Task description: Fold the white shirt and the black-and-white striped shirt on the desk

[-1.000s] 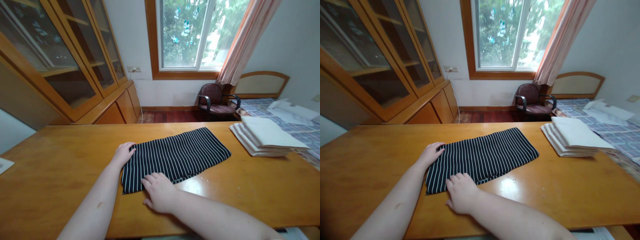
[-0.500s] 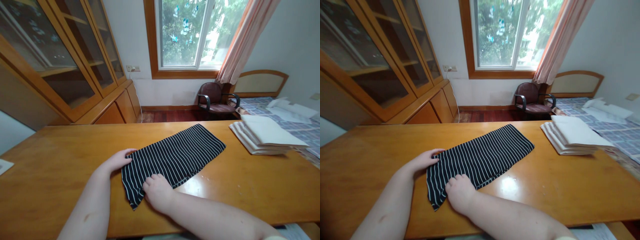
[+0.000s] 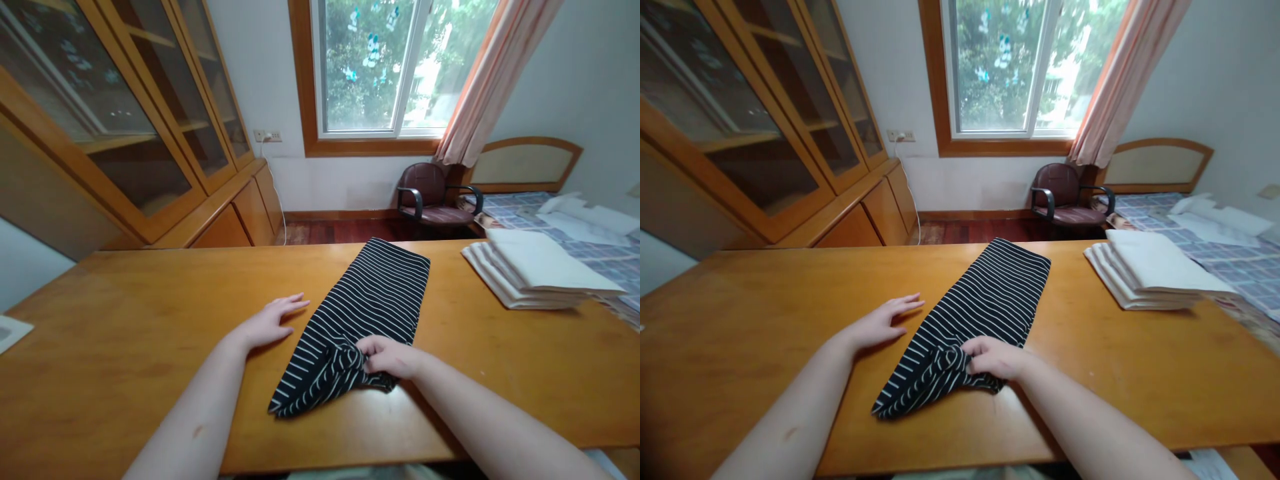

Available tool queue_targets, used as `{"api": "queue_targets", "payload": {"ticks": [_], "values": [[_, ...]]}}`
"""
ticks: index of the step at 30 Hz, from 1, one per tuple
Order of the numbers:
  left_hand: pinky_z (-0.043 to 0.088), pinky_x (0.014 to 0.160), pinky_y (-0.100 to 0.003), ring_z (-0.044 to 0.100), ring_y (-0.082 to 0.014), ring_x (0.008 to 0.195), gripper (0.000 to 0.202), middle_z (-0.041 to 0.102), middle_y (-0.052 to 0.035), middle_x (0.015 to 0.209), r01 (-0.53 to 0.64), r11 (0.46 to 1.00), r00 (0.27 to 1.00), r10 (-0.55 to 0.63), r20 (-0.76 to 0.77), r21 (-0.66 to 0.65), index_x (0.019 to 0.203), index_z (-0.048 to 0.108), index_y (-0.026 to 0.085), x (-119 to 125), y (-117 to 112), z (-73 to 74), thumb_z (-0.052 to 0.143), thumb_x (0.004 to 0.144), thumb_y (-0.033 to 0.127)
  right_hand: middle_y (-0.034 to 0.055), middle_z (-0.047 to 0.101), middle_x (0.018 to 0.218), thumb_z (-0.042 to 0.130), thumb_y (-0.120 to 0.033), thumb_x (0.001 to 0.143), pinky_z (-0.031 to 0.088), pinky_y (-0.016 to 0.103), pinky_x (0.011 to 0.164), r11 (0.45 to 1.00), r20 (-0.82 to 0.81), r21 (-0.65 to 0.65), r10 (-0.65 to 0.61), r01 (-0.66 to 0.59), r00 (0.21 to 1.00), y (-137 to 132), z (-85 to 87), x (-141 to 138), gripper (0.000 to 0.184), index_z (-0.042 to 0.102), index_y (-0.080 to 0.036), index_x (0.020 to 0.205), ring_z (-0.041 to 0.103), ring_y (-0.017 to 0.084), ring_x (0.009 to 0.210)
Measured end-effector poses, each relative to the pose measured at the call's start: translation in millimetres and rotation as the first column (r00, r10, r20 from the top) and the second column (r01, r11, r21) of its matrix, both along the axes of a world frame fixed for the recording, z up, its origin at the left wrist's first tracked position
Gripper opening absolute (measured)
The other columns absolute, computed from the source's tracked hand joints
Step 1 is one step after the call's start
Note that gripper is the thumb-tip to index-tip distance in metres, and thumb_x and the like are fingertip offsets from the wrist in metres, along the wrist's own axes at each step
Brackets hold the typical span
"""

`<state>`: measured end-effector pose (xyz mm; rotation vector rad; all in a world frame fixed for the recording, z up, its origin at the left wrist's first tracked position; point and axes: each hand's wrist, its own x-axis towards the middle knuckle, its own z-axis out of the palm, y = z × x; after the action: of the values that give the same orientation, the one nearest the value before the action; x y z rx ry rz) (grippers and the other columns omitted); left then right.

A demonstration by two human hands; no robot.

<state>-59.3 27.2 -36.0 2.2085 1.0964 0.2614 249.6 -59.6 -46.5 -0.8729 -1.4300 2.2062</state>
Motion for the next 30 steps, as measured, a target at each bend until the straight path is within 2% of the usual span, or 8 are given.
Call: {"api": "queue_targets", "payload": {"ticks": [3,7,10,13,18,21,27,30], "values": [[0.018,0.112,-0.043,0.017,-0.0271,0.139,0.079,0.014,0.0003,0.153,0.084,0.996,0.995,-0.084,-0.062,0.003,0.141,0.032,0.034,21.8,-13.7,3.7,0.063,0.068,0.022,0.0037,0.064,0.072,0.057,-0.020,0.059,0.044,0.023,0.062,0.963,-0.195,-0.146,-0.255,0.229,0.947,1.3,2.7,9.9,0.022,0.065,-0.011,0.078,0.058,0.012,0.065],[0.011,0.112,-0.047,0.012,-0.0290,0.139,0.086,0.011,-0.0008,0.153,0.197,0.979,0.980,-0.195,-0.045,0.046,0.141,0.030,0.035,51.0,-27.4,4.3,0.069,0.065,0.025,0.0048,0.067,0.078,0.057,-0.022,0.063,0.047,0.030,0.075,0.866,-0.285,-0.274,-0.488,0.418,0.825,7.0,18.1,23.6,0.024,0.064,-0.014,0.084,0.062,0.017,0.075],[0.008,0.111,-0.051,0.018,-0.0263,0.138,0.059,0.027,-0.0023,0.149,0.216,0.970,0.976,-0.215,-0.022,0.111,0.132,0.047,0.033,67.9,-28.7,2.7,0.061,0.075,0.025,0.0021,0.067,0.076,0.057,-0.023,0.066,0.047,0.036,0.079,0.716,-0.142,-0.374,-0.673,0.590,0.726,14.6,26.3,38.3,0.016,0.061,-0.019,0.081,0.062,0.019,0.074],[0.008,0.111,-0.051,0.033,-0.0216,0.133,0.031,0.054,-0.0021,0.131,0.221,0.963,0.974,-0.225,0.011,0.154,0.113,0.062,0.029,78.5,-26.6,3.6,0.046,0.086,0.024,0.0019,0.067,0.075,0.057,-0.023,0.066,0.047,0.034,0.076,0.588,0.045,-0.288,-0.780,0.756,0.624,22.0,25.0,56.5,0.009,0.059,-0.020,0.074,0.061,0.019,0.073],[0.032,0.101,-0.037,0.059,-0.0184,0.103,0.029,0.069,-0.0049,0.102,0.198,0.970,0.978,-0.205,0.041,0.138,0.093,0.067,0.022,89.5,-30.4,8.8,0.039,0.090,0.029,0.0012,0.065,0.073,0.056,-0.027,0.067,0.043,0.029,0.069,0.612,0.208,0.179,-0.789,0.770,0.579,30.2,13.6,80.6,0.014,0.062,-0.018,0.075,0.058,0.019,0.074],[0.044,0.082,-0.030,0.062,-0.0188,0.083,0.030,0.069,-0.0041,0.084,0.029,0.999,0.999,-0.030,0.023,0.040,0.082,0.066,0.020,98.6,-32.7,9.6,0.040,0.088,0.033,0.0007,0.066,0.077,0.053,-0.032,0.070,0.042,0.030,0.075,0.601,0.283,0.354,-0.799,0.717,0.530,34.1,14.4,83.5,0.018,0.064,-0.019,0.076,0.058,0.020,0.081],[0.043,0.065,-0.026,0.059,-0.0173,0.071,0.030,0.066,-0.0033,0.073,-0.323,0.930,0.943,0.333,0.029,-0.175,0.074,0.064,0.017,121.0,-15.7,1.0,0.039,0.082,0.030,0.0027,0.068,0.087,0.073,-0.041,0.061,0.043,0.030,0.075,0.757,0.387,0.505,-0.627,0.414,0.676,39.6,24.8,74.9,0.038,0.065,-0.019,0.090,0.059,0.021,0.083],[0.042,0.064,-0.026,0.059,-0.0176,0.069,0.027,0.066,-0.0036,0.071,-0.362,0.908,0.924,0.379,0.047,-0.209,0.070,0.063,0.017,125.1,-7.2,-9.0,0.040,0.079,0.028,0.0014,0.066,0.078,0.067,-0.047,0.066,0.043,0.029,0.069,0.670,0.377,0.605,-0.718,0.431,0.585,38.6,20.2,71.7,0.033,0.064,-0.018,0.081,0.058,0.020,0.076]]}}
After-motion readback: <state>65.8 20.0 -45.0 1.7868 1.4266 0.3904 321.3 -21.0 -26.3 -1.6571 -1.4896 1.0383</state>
